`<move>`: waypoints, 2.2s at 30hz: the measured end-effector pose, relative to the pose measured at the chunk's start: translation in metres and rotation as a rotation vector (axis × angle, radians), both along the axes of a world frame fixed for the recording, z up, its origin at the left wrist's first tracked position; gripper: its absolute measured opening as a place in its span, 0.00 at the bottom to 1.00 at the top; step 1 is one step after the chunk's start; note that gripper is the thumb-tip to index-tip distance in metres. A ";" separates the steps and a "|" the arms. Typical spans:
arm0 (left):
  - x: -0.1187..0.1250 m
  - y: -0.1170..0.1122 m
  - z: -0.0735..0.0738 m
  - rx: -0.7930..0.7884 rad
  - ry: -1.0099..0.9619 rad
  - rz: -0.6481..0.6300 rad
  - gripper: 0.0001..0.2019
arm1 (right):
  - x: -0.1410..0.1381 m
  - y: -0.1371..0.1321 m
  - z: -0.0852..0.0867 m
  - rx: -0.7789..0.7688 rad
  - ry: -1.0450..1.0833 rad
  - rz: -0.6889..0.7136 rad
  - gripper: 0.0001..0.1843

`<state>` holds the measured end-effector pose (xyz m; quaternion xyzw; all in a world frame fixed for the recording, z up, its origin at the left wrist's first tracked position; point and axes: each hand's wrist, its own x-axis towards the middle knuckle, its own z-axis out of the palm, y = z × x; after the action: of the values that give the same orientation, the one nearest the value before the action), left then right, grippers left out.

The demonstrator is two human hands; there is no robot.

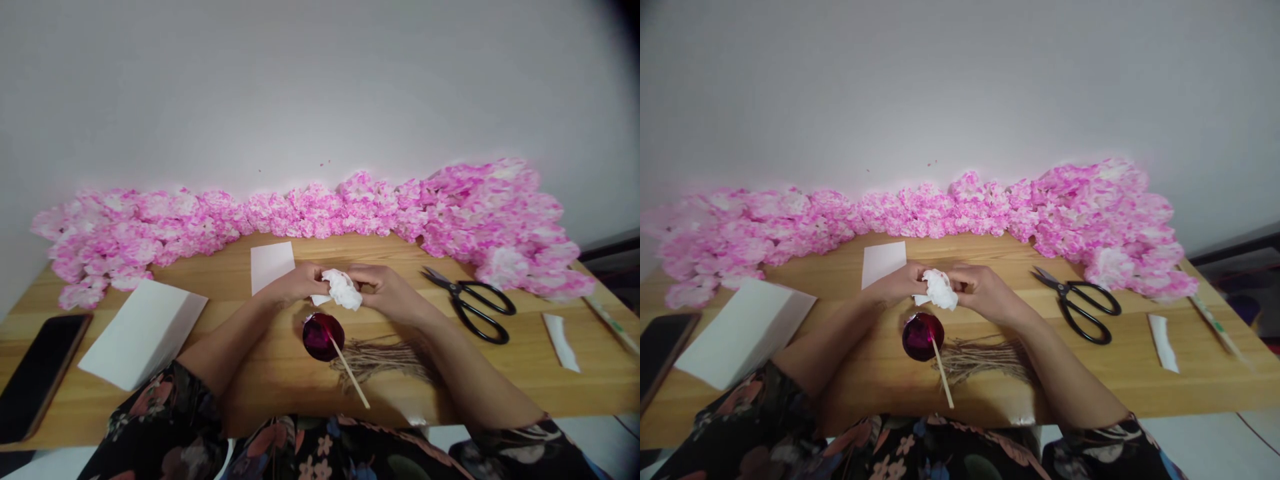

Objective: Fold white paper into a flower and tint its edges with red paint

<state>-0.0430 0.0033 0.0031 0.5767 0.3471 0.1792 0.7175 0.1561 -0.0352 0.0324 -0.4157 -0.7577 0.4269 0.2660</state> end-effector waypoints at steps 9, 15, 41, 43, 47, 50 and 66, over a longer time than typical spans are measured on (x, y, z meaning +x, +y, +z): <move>0.000 0.002 -0.001 -0.069 0.015 -0.018 0.11 | -0.006 -0.003 -0.007 0.080 -0.029 -0.099 0.06; 0.003 -0.002 0.005 -0.096 -0.047 0.085 0.14 | -0.014 -0.003 -0.018 0.237 0.015 -0.296 0.08; 0.006 0.001 -0.006 -0.207 -0.152 0.215 0.09 | -0.008 0.002 -0.016 0.194 0.037 -0.251 0.07; 0.006 0.000 -0.006 -0.201 -0.145 0.234 0.08 | -0.008 0.001 -0.019 0.300 -0.047 -0.242 0.06; 0.008 0.000 -0.007 -0.161 -0.109 0.263 0.08 | -0.009 -0.001 -0.027 0.543 -0.152 -0.202 0.08; 0.009 0.000 -0.007 -0.155 -0.078 0.288 0.08 | -0.011 -0.002 -0.032 0.667 -0.188 -0.210 0.09; 0.010 0.000 -0.008 -0.194 -0.158 0.290 0.16 | -0.007 0.006 -0.031 0.178 0.115 -0.357 0.07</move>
<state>-0.0333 0.0032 -0.0054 0.4329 0.3848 0.2909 0.7615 0.1488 -0.0288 0.0015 -0.4933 -0.6903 0.3275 0.4158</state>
